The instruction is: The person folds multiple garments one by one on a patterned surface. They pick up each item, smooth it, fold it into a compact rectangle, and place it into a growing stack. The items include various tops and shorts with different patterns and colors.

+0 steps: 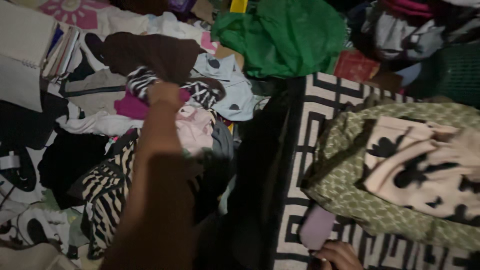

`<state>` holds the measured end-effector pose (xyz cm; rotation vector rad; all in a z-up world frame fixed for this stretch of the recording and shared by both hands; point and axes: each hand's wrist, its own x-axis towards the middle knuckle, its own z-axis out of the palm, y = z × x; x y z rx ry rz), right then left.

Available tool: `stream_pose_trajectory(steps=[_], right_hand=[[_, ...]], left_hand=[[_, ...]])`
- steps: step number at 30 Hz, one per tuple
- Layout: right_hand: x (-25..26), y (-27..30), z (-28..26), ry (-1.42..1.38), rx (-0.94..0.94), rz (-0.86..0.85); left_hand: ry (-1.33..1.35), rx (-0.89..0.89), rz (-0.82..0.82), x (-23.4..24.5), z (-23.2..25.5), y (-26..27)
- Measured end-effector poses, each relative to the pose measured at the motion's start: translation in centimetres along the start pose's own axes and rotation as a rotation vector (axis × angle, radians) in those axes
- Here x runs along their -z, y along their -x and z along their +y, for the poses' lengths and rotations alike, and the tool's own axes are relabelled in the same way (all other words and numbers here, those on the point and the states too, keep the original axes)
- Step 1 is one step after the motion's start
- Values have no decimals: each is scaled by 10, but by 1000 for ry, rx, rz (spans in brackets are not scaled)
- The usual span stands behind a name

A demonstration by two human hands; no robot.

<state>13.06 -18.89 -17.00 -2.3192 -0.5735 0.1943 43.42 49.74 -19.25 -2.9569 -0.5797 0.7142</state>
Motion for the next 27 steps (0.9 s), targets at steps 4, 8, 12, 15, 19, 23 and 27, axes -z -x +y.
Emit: stream_pose_trajectory(steps=[4,8,12,15,19,23,27], right_hand=[[17,-38,-56,-4,91,74],[38,-65,-108,-41,72,57],[46,-76,-128,-91,71,75],[48,-82,-132,-278,-64,30],[64,-94,-152,-627,-124,-2],[100,-101,-194,-473,-49,143],[132,-80,-218,-740,-62,184]], left_hand=[[131,41,552,13,-37,40],[527,137,850,70,-74,91],[432,-161,1129,149,-81,170],[954,-346,1070,200,-58,248],[267,-183,962,266,-28,337],[361,-395,791,274,32,425],[179,-546,590,283,91,466]])
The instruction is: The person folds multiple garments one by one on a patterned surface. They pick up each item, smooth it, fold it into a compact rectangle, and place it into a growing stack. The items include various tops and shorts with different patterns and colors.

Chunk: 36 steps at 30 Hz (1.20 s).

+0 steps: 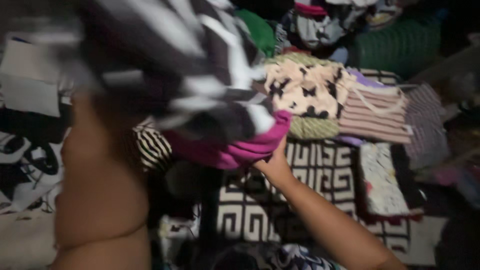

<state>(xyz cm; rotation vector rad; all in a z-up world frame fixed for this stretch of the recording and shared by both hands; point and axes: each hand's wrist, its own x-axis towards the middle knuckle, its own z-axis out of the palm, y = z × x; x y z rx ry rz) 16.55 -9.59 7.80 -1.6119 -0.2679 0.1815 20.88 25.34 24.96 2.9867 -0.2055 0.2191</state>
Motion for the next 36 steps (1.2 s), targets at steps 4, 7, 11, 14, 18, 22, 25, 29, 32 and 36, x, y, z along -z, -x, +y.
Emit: stream_pose_trajectory(steps=[4,7,11,14,18,22,25,29,32,36], right_hand=[[22,42,15,-103,-103,82],[39,76,55,-81,-203,116],[79,113,90,118,-541,237],[97,133,75,548,-266,293],[89,140,30,883,-19,190],[69,125,-1,742,-37,175],[79,102,-11,883,-124,58],[103,92,-22,772,282,62],[118,102,-36,96,-402,92],[148,111,-61,-250,6,136]], left_hand=[[24,-135,-151,-25,68,-35],[1132,91,-135,-86,132,-43],[1502,527,-321,-188,179,-21],[1140,785,-356,-251,174,8],[1253,789,-57,-309,156,23],[892,604,19,-327,142,44],[702,457,187,-299,150,73],[512,258,269,-229,181,123],[504,-108,107,-191,214,142],[498,-134,80,-185,250,122]])
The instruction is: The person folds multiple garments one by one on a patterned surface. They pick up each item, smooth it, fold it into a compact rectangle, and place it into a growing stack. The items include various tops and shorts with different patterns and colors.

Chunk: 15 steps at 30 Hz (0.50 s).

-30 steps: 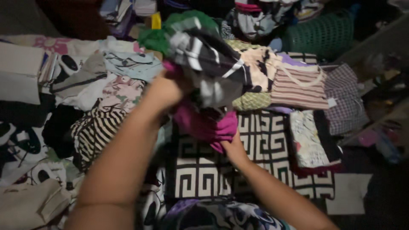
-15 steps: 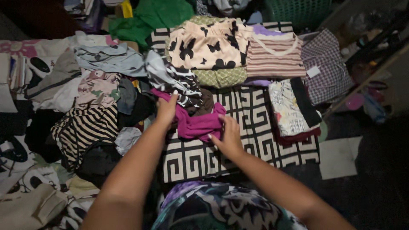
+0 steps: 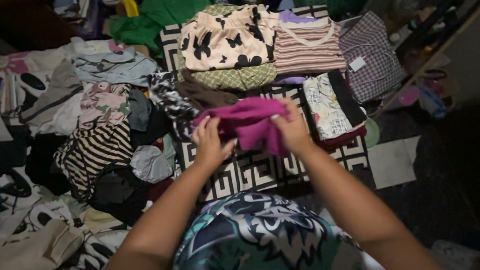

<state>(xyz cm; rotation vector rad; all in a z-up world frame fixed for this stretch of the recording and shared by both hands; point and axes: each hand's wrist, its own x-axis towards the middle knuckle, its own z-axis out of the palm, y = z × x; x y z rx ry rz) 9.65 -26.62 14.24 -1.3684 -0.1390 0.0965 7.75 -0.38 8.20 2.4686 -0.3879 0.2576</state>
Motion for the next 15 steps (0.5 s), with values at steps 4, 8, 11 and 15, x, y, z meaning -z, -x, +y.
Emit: stream_pose_trajectory(steps=[4,8,11,15], right_hand=[[27,8,-27,-347,-90,122],[41,26,-24,-381,-351,274],[48,31,-2,-531,-375,353],[85,42,12,-774,-676,311]], left_hand=[[-41,140,-276,-9,6,-31],[142,-50,-245,-29,37,-34],[327,-166,-295,-54,51,-20],[721,82,-415,-85,31,-14]])
